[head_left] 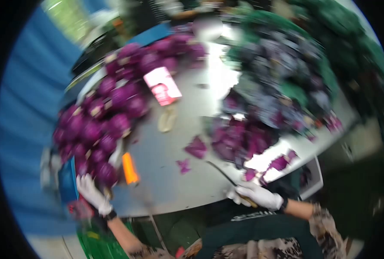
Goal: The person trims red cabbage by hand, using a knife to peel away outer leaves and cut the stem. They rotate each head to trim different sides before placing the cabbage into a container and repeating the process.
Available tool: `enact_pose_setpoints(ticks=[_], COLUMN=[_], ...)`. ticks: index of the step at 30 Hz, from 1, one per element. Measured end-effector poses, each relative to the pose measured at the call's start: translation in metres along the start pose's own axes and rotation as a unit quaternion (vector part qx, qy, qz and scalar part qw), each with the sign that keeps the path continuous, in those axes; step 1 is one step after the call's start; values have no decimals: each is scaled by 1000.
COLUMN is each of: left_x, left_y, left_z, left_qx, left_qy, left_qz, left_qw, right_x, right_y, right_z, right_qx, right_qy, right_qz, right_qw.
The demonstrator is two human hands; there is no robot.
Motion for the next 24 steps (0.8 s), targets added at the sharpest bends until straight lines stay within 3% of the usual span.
enact_pose_setpoints(ticks=[4,6,8,9,10,12,13,16,19,20,24], left_x=[-153,-225,-294,-325,-354,-405,-426,-481,-528,-538,-537], left_y=[76,101,117,123,126,129,131,140,130,125,136], left_z=[-62,-99,-127,-136,-145,-156,-157,-165,-189,-202,-236], left_qx=[-26,-40,-74,-118,-162,-182,-198,-249,-201,-240,-222], left_qy=[-267,-375,-481,-503,-523,-528,-528,-532,-586,-571,-615], left_qz=[-59,19,-2,15,30,82,94,167,203,220,158], left_qw=[962,926,873,856,836,825,820,792,759,754,740], right_x=[21,41,56,76,88,99,105,119,121,113,125], right_y=[-12,-10,-17,-1,10,1,4,11,23,16,61], right_z=[5,13,11,16,17,-7,-18,-68,-118,-135,-180], right_qx=[62,100,59,54,129,88,134,148,78,30,96], right_qy=[67,121,185,217,195,222,258,304,412,447,534], right_qz=[-19,-52,-30,28,148,100,169,64,5,-7,34], right_qw=[996,986,980,974,961,966,942,939,908,894,839])
Point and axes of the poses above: each hand's wrist, its own z-axis towards the middle knuckle, its own x-axis out of the back of the hand, y = z × x, the point moved 6 cm from there along z, towards the middle knuckle, and after that the axes turned 14 degrees about -y, right-handed, at the moved point
